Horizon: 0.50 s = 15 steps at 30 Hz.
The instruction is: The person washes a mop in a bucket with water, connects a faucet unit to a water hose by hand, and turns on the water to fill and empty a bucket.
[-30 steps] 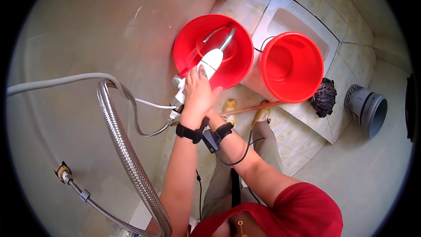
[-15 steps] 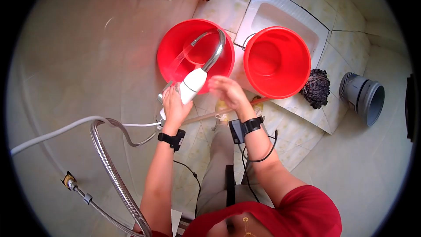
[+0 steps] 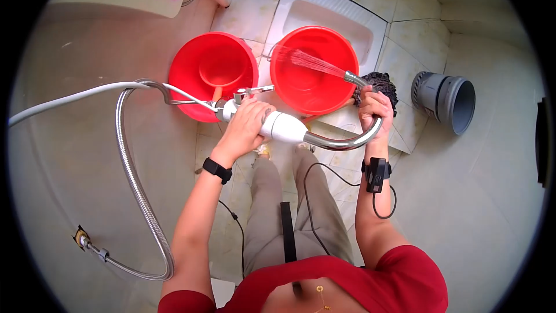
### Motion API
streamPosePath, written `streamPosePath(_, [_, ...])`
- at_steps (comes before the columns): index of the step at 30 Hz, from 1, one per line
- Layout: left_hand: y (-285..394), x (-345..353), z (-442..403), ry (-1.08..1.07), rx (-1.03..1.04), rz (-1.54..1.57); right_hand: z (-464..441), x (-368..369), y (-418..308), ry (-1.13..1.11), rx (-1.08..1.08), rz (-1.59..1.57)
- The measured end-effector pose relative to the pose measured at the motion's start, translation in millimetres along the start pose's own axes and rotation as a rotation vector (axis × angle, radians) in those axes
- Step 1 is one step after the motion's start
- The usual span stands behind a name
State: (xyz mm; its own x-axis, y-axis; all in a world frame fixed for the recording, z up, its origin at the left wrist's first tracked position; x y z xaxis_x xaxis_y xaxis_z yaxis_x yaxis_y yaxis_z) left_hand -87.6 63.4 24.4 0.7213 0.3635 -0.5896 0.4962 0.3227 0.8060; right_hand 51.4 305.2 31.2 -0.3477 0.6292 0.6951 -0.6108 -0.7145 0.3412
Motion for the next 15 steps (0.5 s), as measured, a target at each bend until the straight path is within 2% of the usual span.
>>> streamPosePath(4, [34.8,18.5,-32.9,-0.047,0.021,-0.029,48.8,33.5,-14.7,-0.122,-0.127,-0.03])
streamPosePath(10, [65.1,33.4,-62.5,-0.104,0.126,-0.041,97.9,27.8,-43.3,-0.167,-0.293,-0.072])
streamPosePath(15, [82.4,43.4,-77.8,-0.269,0.144,-0.046,123.1,20.7,-54.9,-0.158,-0.395,-0.141])
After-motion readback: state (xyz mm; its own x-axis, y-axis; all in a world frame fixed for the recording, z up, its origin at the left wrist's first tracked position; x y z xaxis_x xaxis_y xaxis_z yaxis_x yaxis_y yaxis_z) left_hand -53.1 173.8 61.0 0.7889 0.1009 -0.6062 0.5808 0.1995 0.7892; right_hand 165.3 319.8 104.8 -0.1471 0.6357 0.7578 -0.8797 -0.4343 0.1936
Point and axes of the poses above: each hand's wrist, its own z-axis away from the middle knuckle, its own x-axis out of the palm, y = z × x, the point moved 5 cm from there along -z, towards the middle knuckle, and after that the axes turned 9 degrees about -x, right-handed, at the moved point
